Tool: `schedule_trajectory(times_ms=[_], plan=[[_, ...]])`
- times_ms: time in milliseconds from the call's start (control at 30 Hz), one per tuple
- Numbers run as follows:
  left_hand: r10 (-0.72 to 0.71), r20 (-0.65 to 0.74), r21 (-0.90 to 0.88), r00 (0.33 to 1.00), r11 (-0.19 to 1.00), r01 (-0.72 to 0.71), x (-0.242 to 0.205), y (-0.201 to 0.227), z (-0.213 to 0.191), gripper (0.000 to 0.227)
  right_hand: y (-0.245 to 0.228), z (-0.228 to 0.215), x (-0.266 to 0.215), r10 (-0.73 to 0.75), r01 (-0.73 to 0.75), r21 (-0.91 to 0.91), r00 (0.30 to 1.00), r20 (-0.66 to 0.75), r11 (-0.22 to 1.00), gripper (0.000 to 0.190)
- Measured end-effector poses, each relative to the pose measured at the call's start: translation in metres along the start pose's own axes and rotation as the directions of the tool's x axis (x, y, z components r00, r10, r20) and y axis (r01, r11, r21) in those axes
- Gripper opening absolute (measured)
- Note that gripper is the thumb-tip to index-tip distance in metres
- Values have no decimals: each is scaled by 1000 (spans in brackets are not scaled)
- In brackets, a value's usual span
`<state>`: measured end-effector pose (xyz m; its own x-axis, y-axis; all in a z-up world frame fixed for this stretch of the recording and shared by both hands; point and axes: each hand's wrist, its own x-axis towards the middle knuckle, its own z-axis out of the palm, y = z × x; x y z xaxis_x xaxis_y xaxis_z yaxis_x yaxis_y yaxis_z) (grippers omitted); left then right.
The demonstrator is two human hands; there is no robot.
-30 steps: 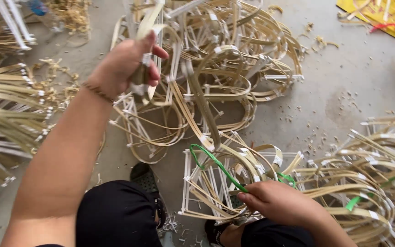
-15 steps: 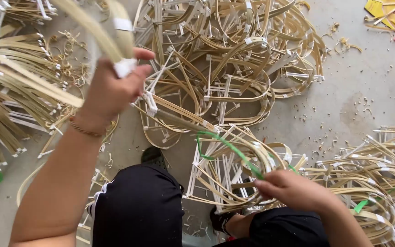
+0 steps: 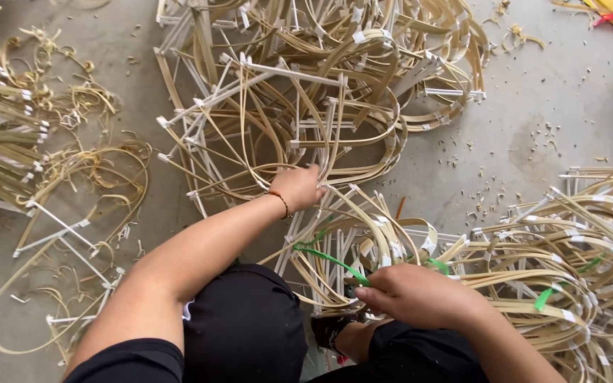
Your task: Assembling and securing curved bamboo frames using plastic zip ties to create structured components.
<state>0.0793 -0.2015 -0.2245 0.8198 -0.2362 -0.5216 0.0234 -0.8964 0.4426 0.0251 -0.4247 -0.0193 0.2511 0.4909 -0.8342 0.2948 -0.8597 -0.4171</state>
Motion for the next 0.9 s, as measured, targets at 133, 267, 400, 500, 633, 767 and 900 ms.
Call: schedule_trajectory(times_ms=[133,267,400,500,633,767,900], plan=[[47,-4,-40,999,998,-47,33,-17,53,63,4,-4,-1,14,-14,11,1000,-3,1000,49],[-21,175,-13,984,1000,24,-2,-21,25,74,8,1,0,-31,32,95,999,-9,995,48],[-148,133,10,980,989,148,-117,4,-89,63,16,1,-12,-34,35,131,999,-11,991,48],[-315,127,-318,941,885,339,-195,8,-159,52,16,-1,-17,-18,20,151,1000,-16,988,46],[-258,-450,-516,855,856,-14,-231,-8,-191,49,23,0,-16,-56,57,181,998,-7,982,47],[131,-833,71,537,989,-131,-188,8,-212,48,24,2,-20,-83,86,139,996,-28,987,45],[391,-789,415,474,908,-58,-64,55,-211,76,32,7,-22,-114,123,128,991,-72,984,44]])
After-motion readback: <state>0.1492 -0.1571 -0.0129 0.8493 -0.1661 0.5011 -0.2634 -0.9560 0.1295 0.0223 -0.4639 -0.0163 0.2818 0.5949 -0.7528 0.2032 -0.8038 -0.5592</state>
